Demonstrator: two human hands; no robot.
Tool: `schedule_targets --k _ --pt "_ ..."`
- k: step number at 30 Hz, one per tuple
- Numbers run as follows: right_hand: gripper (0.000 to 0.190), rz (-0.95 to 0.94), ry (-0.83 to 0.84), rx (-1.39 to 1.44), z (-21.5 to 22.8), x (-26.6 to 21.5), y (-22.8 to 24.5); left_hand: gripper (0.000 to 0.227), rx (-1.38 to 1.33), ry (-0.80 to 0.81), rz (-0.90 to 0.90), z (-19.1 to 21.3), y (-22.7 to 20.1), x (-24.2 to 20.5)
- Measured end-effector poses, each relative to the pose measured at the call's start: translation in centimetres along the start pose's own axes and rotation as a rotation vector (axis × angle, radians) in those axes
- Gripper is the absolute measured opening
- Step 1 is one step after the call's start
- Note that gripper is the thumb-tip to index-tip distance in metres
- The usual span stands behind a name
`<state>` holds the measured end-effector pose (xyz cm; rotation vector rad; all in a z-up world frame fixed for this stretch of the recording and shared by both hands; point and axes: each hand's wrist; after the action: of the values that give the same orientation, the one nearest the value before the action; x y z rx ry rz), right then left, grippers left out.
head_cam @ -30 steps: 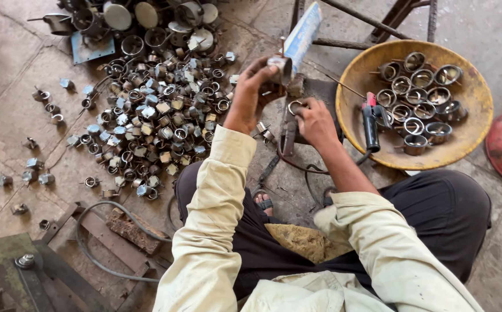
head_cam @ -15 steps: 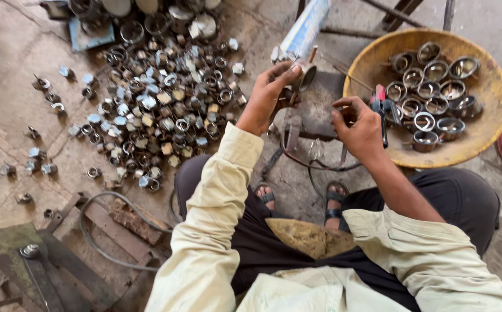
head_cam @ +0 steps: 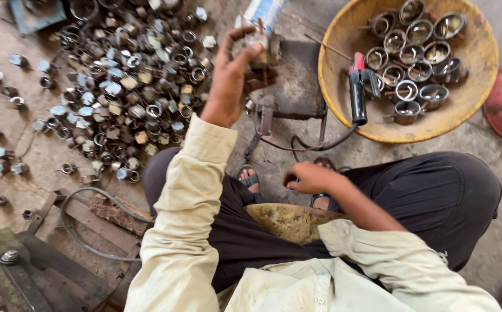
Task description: The person sits on the floor and uses a handheld welding torch to weld small metal rings onto cylindrical metal parts. They pick up parts from a pile, position them on a metal stand, weld them, and then place the finished items into a yellow bowl.
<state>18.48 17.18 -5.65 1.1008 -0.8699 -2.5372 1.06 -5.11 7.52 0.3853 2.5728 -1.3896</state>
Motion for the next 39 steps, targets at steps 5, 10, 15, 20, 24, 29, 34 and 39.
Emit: schedule_targets --k 5,10,15,20,24,29,34,39 --pt "0.036 -0.102 0.129 -0.293 -4.1 2.9 -3.3 0.039 -0.053 0.121 -0.056 0.9 -0.6 -1.0" --pt "0.036 -0.169 0.23 -0.363 -3.5 4.3 -1.4 0.039 -0.039 0.104 -0.037 0.8 -0.4 -0.4" --pt "0.027 -0.102 0.171 -0.298 -2.4 2.3 2.4 0.035 -0.017 0.117 -0.026 -0.1 -0.1 0.3" --pt "0.027 -0.033 0.028 -0.224 1.3 -0.7 4.2 0.03 -0.027 0.15 -0.02 -1.6 0.5 0.8" --pt "0.029 -0.089 -0.075 -0.059 6.1 -6.6 5.3 0.032 0.024 0.117 0.012 -2.5 1.3 1.0" --pt "0.018 0.12 -0.814 0.667 8.0 -20.9 0.6 0.033 0.075 0.087 0.004 -4.1 2.2 1.8" --pt "0.01 0.107 -1.771 1.188 -2.9 -33.8 -12.8 0.039 0.135 0.095 0.017 -7.0 3.8 0.6" --pt "0.031 -1.017 -1.568 0.422 -21.9 -38.6 -28.4 0.045 0.194 0.21 0.056 -9.2 6.6 -3.0"
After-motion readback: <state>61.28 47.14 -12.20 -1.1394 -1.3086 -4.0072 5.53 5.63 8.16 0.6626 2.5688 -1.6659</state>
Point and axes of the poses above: each hand's wrist, its own x-axis towards the middle knuckle, its own z-axis out of the back of the hand, y = z × x, and after that the axes turned 9 degrees about -y, right-handed
